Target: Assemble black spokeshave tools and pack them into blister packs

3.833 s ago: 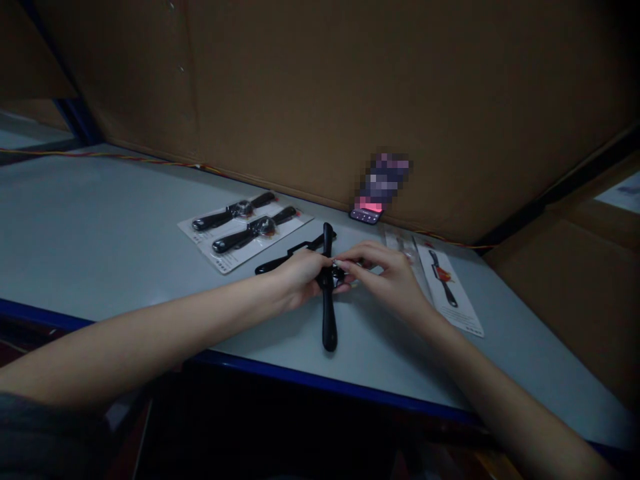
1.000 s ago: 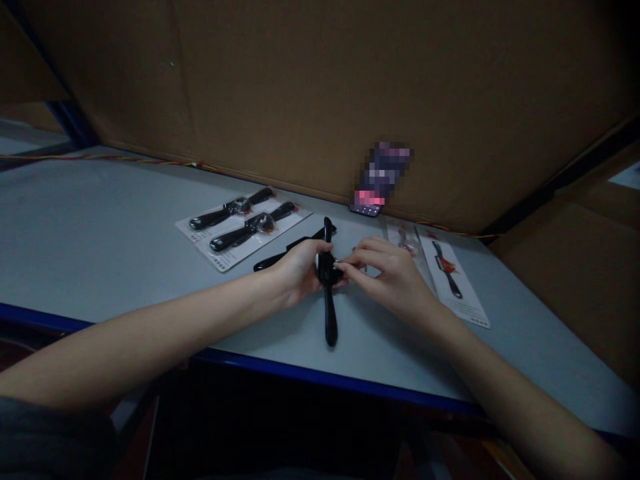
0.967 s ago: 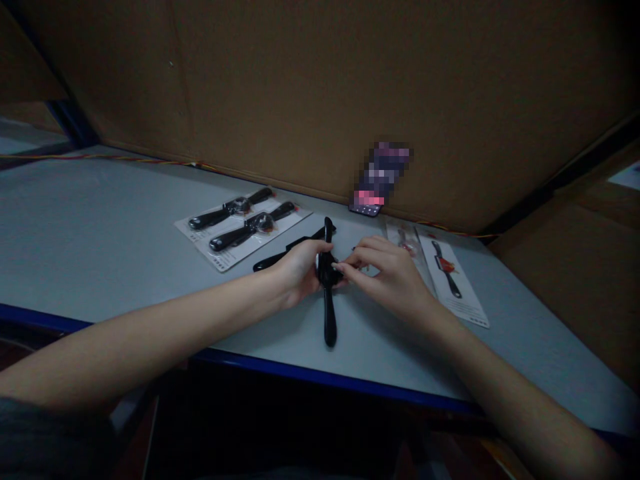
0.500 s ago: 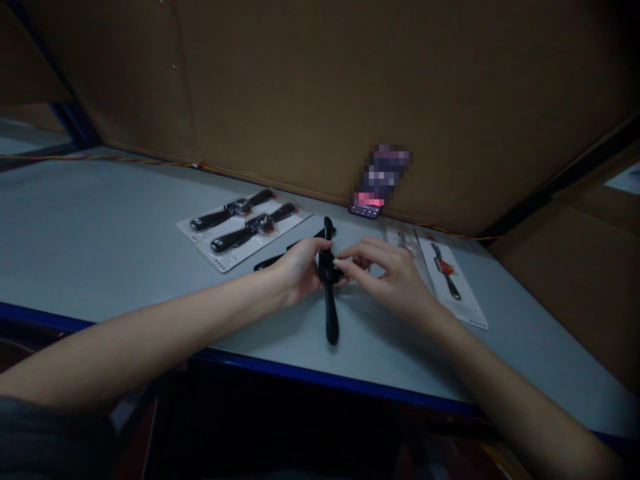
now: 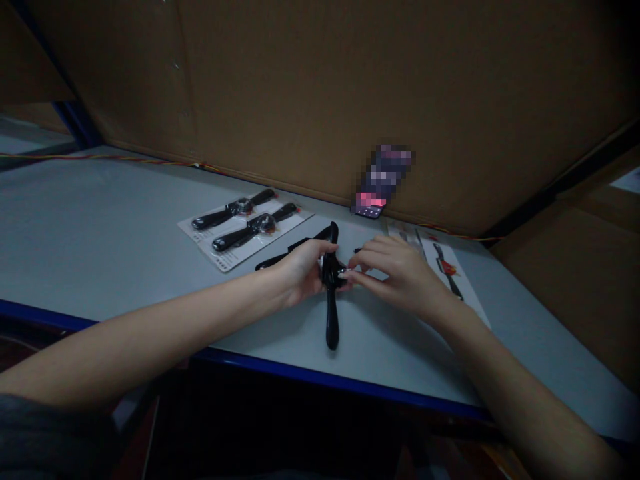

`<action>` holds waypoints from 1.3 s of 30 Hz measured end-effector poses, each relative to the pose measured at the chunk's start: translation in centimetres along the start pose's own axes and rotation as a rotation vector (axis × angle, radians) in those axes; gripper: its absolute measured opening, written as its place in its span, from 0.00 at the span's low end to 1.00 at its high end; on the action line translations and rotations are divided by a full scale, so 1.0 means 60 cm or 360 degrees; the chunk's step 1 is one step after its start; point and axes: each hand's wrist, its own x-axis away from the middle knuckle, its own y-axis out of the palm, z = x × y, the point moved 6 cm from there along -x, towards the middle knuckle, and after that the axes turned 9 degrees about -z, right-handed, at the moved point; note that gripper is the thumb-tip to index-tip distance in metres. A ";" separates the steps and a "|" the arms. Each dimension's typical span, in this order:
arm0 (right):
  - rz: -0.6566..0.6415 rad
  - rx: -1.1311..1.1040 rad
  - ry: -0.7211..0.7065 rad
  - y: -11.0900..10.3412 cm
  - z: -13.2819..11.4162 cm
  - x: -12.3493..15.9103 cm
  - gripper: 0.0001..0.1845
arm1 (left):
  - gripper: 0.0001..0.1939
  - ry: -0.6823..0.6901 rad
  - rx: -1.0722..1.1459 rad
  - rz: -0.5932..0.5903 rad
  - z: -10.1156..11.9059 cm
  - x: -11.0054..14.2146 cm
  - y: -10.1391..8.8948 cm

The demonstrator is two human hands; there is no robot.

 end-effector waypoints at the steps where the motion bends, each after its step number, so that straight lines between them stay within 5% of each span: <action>1: -0.0005 0.0020 0.0005 0.002 -0.003 -0.001 0.10 | 0.04 -0.0003 -0.0008 -0.0005 -0.001 0.000 0.001; 15: 0.0101 -0.0324 0.0038 -0.009 -0.016 -0.002 0.22 | 0.07 -0.0035 0.0037 -0.0029 0.000 -0.002 -0.001; 25: 0.0093 -0.0379 -0.0054 -0.011 -0.020 0.000 0.19 | 0.05 0.0032 0.0003 -0.0038 0.004 -0.002 -0.001; 34: 0.0119 -0.0138 0.0027 -0.004 -0.007 -0.004 0.04 | 0.05 0.0058 -0.0006 -0.0018 0.003 0.001 0.001; 39: 0.0170 -0.0129 0.0175 -0.001 -0.006 -0.006 0.12 | 0.04 0.0012 -0.0051 -0.0035 0.000 0.004 0.007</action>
